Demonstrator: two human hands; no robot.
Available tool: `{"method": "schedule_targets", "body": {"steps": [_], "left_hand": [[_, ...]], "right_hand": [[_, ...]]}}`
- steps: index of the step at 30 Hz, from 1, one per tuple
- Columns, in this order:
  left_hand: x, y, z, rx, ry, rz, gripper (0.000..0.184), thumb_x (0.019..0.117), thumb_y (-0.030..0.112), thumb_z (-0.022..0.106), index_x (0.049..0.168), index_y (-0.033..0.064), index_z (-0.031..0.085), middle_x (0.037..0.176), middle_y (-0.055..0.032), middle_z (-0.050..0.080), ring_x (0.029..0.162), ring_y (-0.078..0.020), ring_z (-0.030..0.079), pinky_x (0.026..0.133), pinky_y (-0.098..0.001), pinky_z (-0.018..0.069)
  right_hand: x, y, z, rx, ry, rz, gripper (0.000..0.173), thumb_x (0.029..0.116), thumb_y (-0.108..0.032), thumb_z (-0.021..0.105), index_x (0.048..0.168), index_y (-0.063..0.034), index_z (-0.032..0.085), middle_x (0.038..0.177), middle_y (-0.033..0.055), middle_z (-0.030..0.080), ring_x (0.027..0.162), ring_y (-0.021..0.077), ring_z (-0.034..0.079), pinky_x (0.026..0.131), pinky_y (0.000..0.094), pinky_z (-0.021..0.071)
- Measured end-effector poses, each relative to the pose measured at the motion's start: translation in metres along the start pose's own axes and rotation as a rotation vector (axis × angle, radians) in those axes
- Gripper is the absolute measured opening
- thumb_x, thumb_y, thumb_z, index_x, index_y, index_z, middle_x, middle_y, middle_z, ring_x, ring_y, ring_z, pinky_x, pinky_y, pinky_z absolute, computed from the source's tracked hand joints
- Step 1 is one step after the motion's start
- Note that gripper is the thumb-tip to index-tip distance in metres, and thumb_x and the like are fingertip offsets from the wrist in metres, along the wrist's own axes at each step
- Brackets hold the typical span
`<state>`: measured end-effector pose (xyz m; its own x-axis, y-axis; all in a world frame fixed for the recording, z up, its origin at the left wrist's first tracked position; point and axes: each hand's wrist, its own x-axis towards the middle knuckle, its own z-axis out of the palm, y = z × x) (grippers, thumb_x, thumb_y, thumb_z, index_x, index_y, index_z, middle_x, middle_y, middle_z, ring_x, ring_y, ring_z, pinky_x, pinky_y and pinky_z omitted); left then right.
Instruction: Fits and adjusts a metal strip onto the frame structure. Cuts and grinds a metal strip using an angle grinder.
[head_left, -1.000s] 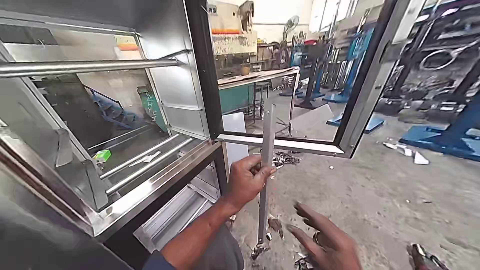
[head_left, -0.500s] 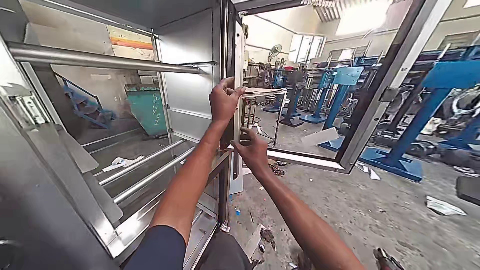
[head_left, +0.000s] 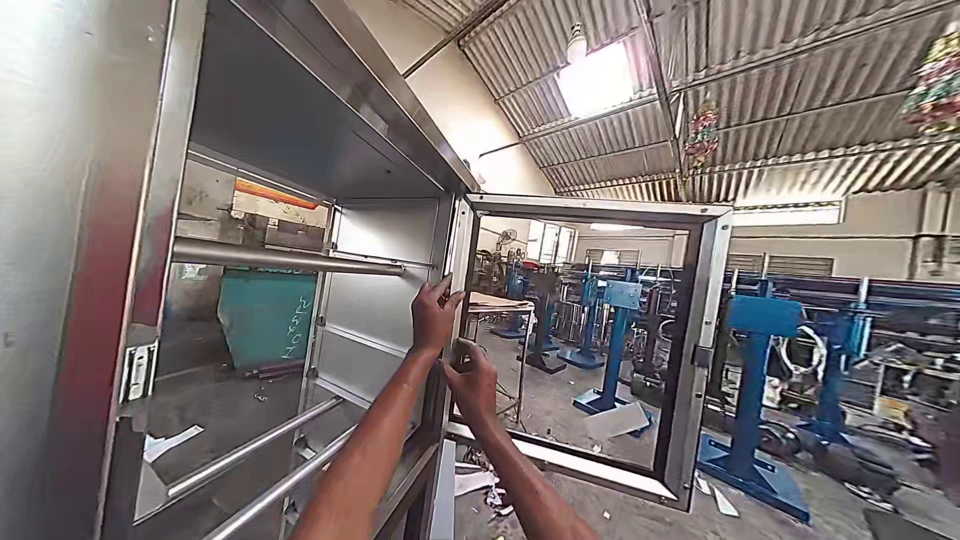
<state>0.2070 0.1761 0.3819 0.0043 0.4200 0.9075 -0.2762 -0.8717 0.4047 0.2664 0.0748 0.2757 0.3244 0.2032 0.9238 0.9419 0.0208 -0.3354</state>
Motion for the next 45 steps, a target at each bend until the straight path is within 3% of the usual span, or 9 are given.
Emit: {"method": "schedule_targets", "body": {"steps": [8,14,22,26,30,36,38,41,45], "left_hand": [[0.004,0.005,0.001,0.061,-0.012,0.033,0.041,0.0943,0.036,0.073,0.129,0.0129,0.073,0.099,-0.0076,0.073,0.087,-0.0148,0.068,0.087,-0.0321,0.0567],[0.007,0.004,0.003,0.081,-0.011,0.031,0.039,0.0949,0.034,0.072,0.128,0.0135,0.074,0.100,-0.0078,0.073,0.089,-0.0164,0.068,0.089,-0.0340,0.0568],[0.006,0.009,0.004,0.084,-0.033,0.000,0.038,0.0969,0.033,0.069,0.131,0.0155,0.072,0.104,-0.0102,0.072,0.090,-0.0183,0.069,0.089,-0.0356,0.0574],[0.005,0.011,0.003,0.088,-0.036,0.004,0.038,0.0973,0.032,0.069,0.131,0.0142,0.072,0.104,-0.0106,0.071,0.092,-0.0194,0.068,0.091,-0.0355,0.0567],[0.004,0.009,0.006,0.088,-0.019,0.008,0.038,0.0972,0.033,0.069,0.130,0.0143,0.073,0.103,-0.0107,0.071,0.092,-0.0193,0.069,0.090,-0.0352,0.0571],[0.003,0.007,0.006,0.096,-0.021,0.043,0.038,0.0986,0.033,0.067,0.131,0.0141,0.072,0.104,-0.0108,0.071,0.091,-0.0193,0.068,0.090,-0.0347,0.0568],[0.003,0.007,0.006,0.104,-0.021,0.055,0.038,0.0991,0.034,0.066,0.131,0.0134,0.072,0.103,-0.0112,0.071,0.091,-0.0198,0.068,0.090,-0.0354,0.0570],[0.001,0.007,0.006,0.120,-0.028,0.071,0.038,0.0996,0.033,0.066,0.131,0.0120,0.072,0.104,-0.0121,0.071,0.094,-0.0216,0.069,0.092,-0.0370,0.0569],[0.001,0.008,0.006,0.146,-0.053,0.077,0.039,0.1005,0.033,0.064,0.133,0.0125,0.070,0.105,-0.0119,0.071,0.096,-0.0232,0.069,0.093,-0.0399,0.0564]], "right_hand": [[0.003,-0.004,0.000,-0.048,0.046,-0.023,0.053,0.0754,-0.032,0.089,0.120,-0.0074,0.073,0.105,0.0065,0.072,0.086,0.0126,0.070,0.077,0.0321,0.0621],[0.003,-0.004,0.005,-0.043,0.054,-0.045,0.053,0.0779,-0.029,0.088,0.123,-0.0054,0.071,0.109,0.0094,0.070,0.078,0.0111,0.071,0.071,0.0303,0.0640],[-0.004,-0.013,0.002,-0.342,0.078,0.041,0.054,0.0804,-0.044,0.083,0.127,-0.0189,0.073,0.116,0.0050,0.072,0.078,0.0197,0.072,0.061,0.0455,0.0598],[-0.004,-0.009,0.005,-0.256,0.119,-0.027,0.054,0.0787,-0.036,0.086,0.125,-0.0119,0.074,0.113,0.0089,0.072,0.079,0.0173,0.071,0.067,0.0394,0.0619],[-0.003,-0.006,0.005,-0.182,0.135,-0.048,0.053,0.0768,-0.030,0.089,0.123,-0.0083,0.074,0.110,0.0121,0.069,0.072,0.0120,0.068,0.063,0.0297,0.0619],[0.000,-0.005,0.004,-0.149,0.113,-0.048,0.053,0.0771,-0.028,0.088,0.123,-0.0066,0.072,0.104,0.0070,0.073,0.080,0.0121,0.070,0.069,0.0311,0.0624],[0.001,-0.005,0.002,-0.180,0.095,-0.026,0.056,0.0779,-0.032,0.087,0.127,-0.0085,0.071,0.105,0.0050,0.073,0.083,0.0127,0.071,0.071,0.0340,0.0632],[-0.001,-0.010,-0.001,-0.326,0.061,0.065,0.058,0.0796,-0.045,0.083,0.131,-0.0205,0.071,0.108,0.0000,0.074,0.081,0.0160,0.072,0.065,0.0435,0.0613],[-0.003,-0.018,-0.002,-0.462,0.059,0.098,0.053,0.0795,-0.050,0.080,0.126,-0.0263,0.073,0.109,0.0016,0.072,0.076,0.0208,0.071,0.057,0.0483,0.0568]]}}
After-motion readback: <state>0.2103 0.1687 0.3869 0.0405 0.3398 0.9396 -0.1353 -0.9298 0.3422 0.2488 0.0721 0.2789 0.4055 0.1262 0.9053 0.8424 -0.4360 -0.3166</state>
